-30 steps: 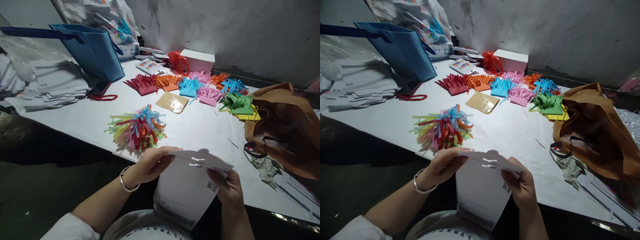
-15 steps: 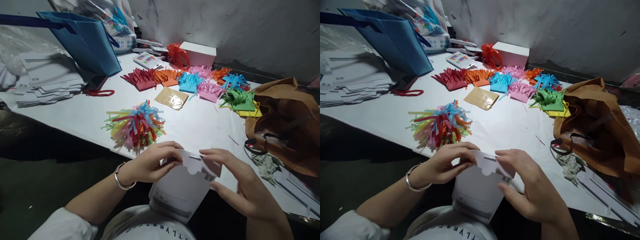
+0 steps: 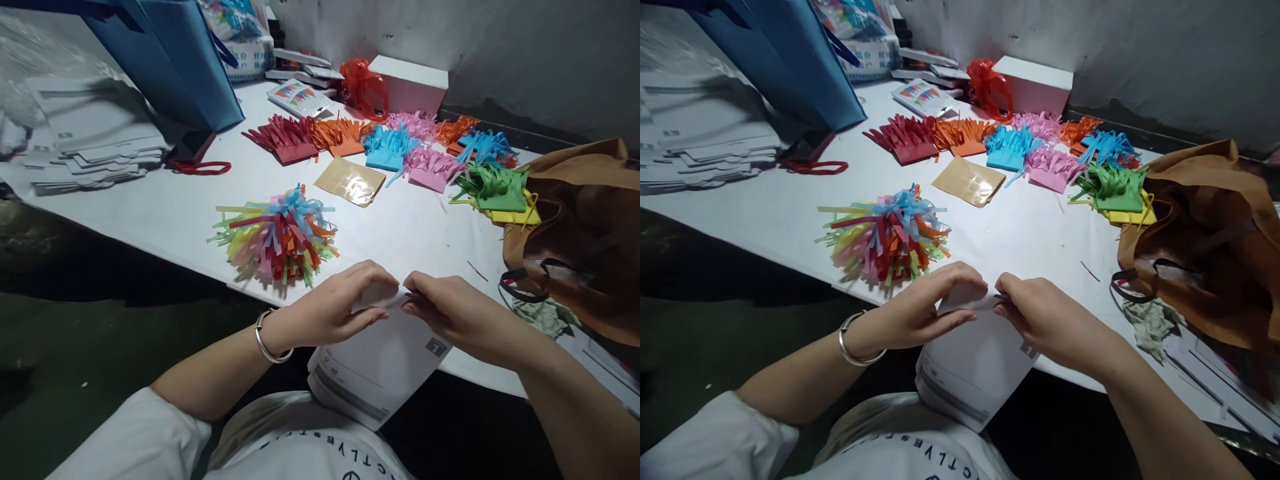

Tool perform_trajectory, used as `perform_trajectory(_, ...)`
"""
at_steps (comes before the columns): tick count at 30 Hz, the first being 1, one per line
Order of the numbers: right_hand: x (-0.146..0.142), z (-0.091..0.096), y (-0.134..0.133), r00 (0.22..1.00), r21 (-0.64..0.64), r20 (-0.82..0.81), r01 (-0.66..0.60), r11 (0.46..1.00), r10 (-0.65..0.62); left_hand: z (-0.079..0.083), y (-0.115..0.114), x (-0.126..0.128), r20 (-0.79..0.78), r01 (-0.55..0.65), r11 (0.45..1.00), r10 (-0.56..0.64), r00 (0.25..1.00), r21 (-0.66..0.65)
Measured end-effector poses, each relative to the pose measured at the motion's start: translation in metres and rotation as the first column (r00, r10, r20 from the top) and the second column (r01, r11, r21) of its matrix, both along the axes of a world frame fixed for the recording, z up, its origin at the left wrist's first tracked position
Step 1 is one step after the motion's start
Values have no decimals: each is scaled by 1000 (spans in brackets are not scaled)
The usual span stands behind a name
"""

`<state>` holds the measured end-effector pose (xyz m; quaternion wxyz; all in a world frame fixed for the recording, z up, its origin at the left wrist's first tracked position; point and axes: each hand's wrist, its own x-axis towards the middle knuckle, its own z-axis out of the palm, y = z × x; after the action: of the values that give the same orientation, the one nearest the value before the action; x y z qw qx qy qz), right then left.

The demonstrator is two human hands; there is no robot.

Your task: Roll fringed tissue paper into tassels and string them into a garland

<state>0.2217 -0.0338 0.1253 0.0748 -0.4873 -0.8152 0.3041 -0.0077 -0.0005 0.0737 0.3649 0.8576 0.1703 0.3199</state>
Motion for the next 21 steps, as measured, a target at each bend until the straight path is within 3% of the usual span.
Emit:
perform_trajectory(5, 3, -3, 7, 999, -47, -29, -29, 998, 28, -6, 2, 4, -24, -47, 998, 47, 999, -32)
perform_trajectory(21, 1, -3, 12, 977, 90, 193, -106, 990, 87, -5, 2, 6, -25, -45, 998, 44, 999, -35)
